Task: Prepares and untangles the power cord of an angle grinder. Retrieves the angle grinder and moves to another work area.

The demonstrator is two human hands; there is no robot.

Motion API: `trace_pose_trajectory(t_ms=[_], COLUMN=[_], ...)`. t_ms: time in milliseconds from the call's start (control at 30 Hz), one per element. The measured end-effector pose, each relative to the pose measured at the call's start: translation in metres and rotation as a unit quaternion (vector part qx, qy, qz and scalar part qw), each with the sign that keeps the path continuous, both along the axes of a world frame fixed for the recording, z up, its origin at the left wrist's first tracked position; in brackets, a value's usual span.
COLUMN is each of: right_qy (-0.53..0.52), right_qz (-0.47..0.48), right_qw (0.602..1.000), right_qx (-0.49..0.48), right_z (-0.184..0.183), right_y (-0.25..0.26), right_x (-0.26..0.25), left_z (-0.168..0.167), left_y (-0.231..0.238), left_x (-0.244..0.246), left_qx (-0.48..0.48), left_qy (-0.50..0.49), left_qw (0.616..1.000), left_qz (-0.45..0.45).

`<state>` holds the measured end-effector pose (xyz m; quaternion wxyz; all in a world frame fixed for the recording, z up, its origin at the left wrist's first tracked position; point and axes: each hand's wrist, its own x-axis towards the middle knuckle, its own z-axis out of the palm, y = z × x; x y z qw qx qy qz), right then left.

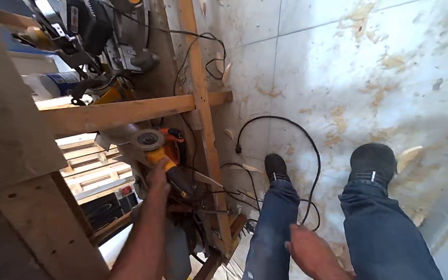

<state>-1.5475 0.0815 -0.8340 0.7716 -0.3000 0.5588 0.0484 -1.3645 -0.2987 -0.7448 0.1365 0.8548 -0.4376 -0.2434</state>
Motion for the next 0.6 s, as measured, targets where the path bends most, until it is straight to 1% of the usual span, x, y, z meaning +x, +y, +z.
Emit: trace_pose_trajectory(t_ms=[67, 167, 233, 300, 367, 433, 500, 600], right_qy=[-0.005, -0.022, -0.015, -0.003, 0.003, 0.002, 0.003, -0.001], right_qz=[0.023, -0.014, -0.041, -0.055, -0.062, -0.062, -0.055, -0.049], right_qw=[1.0, 0.999, 0.998, 0.997, 0.997, 0.998, 0.998, 0.998], right_qx=[-0.014, -0.031, -0.04, -0.047, -0.042, -0.033, -0.029, -0.034], right_z=[0.001, 0.006, 0.008, 0.008, 0.005, 0.003, 0.001, 0.002], right_y=[-0.005, -0.02, -0.029, -0.034, -0.038, -0.039, -0.042, -0.051], right_x=[0.008, 0.003, -0.005, -0.01, -0.013, -0.013, -0.014, -0.013], left_z=[-0.01, -0.017, -0.02, -0.023, -0.035, -0.051, -0.066, -0.07], left_y=[-0.037, -0.08, -0.101, -0.115, -0.129, -0.141, -0.151, -0.17], left_x=[0.007, 0.0, -0.014, -0.033, -0.048, -0.053, -0.052, -0.037], left_qx=[-0.036, -0.057, -0.036, -0.002, 0.019, 0.027, 0.022, 0.043], left_qy=[-0.048, -0.138, -0.206, -0.265, -0.306, -0.332, -0.336, -0.31], left_qw=[0.998, 0.988, 0.975, 0.954, 0.932, 0.917, 0.91, 0.914], left_qz=[-0.009, -0.033, -0.076, -0.144, -0.191, -0.221, -0.242, -0.26])
